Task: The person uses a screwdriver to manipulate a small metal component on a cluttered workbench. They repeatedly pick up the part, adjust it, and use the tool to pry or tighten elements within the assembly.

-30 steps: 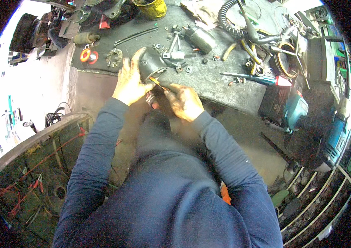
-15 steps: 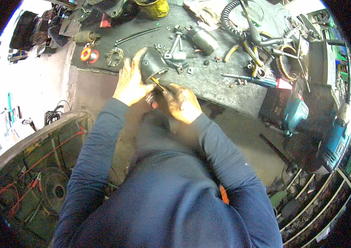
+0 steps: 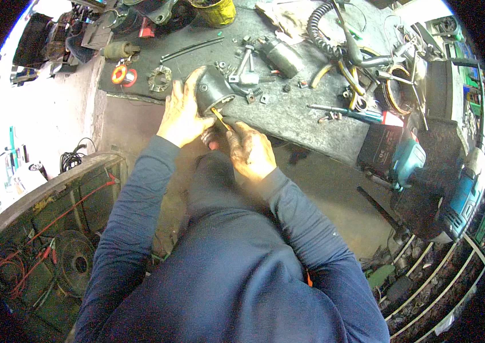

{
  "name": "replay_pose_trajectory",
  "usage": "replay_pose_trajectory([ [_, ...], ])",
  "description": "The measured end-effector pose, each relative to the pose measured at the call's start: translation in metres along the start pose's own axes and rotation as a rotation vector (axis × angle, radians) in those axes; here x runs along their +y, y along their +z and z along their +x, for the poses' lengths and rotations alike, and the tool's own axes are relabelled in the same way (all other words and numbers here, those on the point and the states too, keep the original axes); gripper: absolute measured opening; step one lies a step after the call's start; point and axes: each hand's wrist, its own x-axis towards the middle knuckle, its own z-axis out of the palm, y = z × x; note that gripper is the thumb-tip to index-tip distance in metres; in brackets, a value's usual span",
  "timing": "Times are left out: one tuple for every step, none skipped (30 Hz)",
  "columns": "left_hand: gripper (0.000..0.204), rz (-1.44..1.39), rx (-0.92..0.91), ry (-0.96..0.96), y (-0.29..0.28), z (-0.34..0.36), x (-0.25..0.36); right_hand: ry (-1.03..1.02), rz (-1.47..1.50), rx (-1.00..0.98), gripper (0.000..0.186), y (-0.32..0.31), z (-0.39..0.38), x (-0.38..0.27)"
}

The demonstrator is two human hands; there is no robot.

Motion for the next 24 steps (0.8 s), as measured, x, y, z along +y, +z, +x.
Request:
replay_pose_trajectory([
  [0.117,0.008,0.005,-0.006,-0.001,0.001,0.001,-0.016,0.015,0.017,0.031,0.002,0.0,0.0],
  [0.117,0.01,-0.003,-0.011,-0.003,0.002,0.0,-0.03,0.031,0.036,0.029,0.004,0.0,0.0],
  [0.117,0.005,-0.014,-0.017,-0.002,0.001,0.001,-0.03,0.051,0.04,0.029,0.006,-0.001,0.005],
  [0.117,0.001,-0.024,-0.022,0.0,0.001,0.001,-0.063,0.026,0.051,0.025,0.007,0.001,0.011],
  [0.117,-0.013,-0.017,-0.01,0.001,0.001,0.0,-0.099,0.0,0.061,0.022,0.009,0.005,0.016],
  [0.116,-0.02,-0.007,0.0,-0.001,0.002,-0.001,-0.136,-0.023,0.071,0.019,0.01,0.009,0.016],
  [0.116,-0.028,0.002,0.01,-0.002,0.002,-0.003,-0.144,-0.049,0.073,0.019,0.011,0.01,0.016],
  [0.115,-0.017,-0.006,-0.001,-0.002,0.001,-0.002,-0.144,-0.022,0.077,0.02,0.011,0.007,0.015],
  [0.115,-0.011,-0.01,-0.011,0.0,0.001,-0.001,-0.15,0.002,0.087,0.02,0.01,0.007,0.012],
  [0.114,-0.005,-0.014,-0.02,0.001,0.001,0.0,-0.154,0.029,0.097,0.021,0.01,0.006,0.01],
  [0.114,-0.015,-0.006,-0.008,0.0,0.003,-0.001,-0.115,0.051,0.083,0.023,0.009,0.008,0.008],
  [0.114,-0.024,-0.004,0.001,-0.001,0.002,-0.001,-0.122,0.001,0.078,0.024,0.009,0.009,0.01],
  [0.114,-0.034,-0.003,0.011,-0.001,0.001,-0.001,-0.131,-0.051,0.072,0.025,0.008,0.011,0.011],
  [0.114,-0.028,-0.016,-0.001,0.0,-0.001,-0.001,-0.137,-0.102,0.067,0.026,0.007,0.011,0.014],
  [0.114,-0.02,-0.024,-0.013,-0.002,0.0,0.0,-0.229,-0.153,0.112,0.025,0.008,0.014,0.012],
  [0.114,-0.011,-0.031,-0.025,-0.003,0.0,0.001,-0.321,-0.205,0.158,0.023,0.007,0.015,0.008],
  [0.114,0.007,-0.017,-0.011,-0.001,0.0,0.0,-0.302,-0.106,0.114,0.025,-0.002,0.004,0.006],
  [0.114,-0.001,-0.016,-0.009,-0.001,0.0,-0.001,-0.312,-0.043,0.124,0.028,-0.007,-0.005,0.001],
  [0.115,-0.009,-0.016,-0.006,0.0,0.0,-0.002,-0.223,-0.093,0.094,0.03,-0.012,-0.01,0.008],
  [0.115,-0.018,-0.016,-0.004,0.001,0.0,-0.002,-0.135,-0.143,0.065,0.033,-0.014,-0.011,0.016],
  [0.115,-0.019,-0.008,0.006,0.001,0.0,-0.003,-0.178,-0.081,0.064,0.033,-0.012,-0.011,0.021],
  [0.116,-0.021,-0.001,0.016,0.002,0.0,-0.004,-0.221,-0.019,0.063,0.034,-0.011,-0.008,0.025],
  [0.116,-0.022,0.007,0.025,0.003,-0.001,-0.004,-0.264,0.043,0.062,0.035,-0.01,-0.006,0.027],
  [0.116,-0.018,0.005,0.024,0.003,-0.001,-0.004,-0.269,0.041,0.042,0.035,-0.009,-0.001,0.025],
])
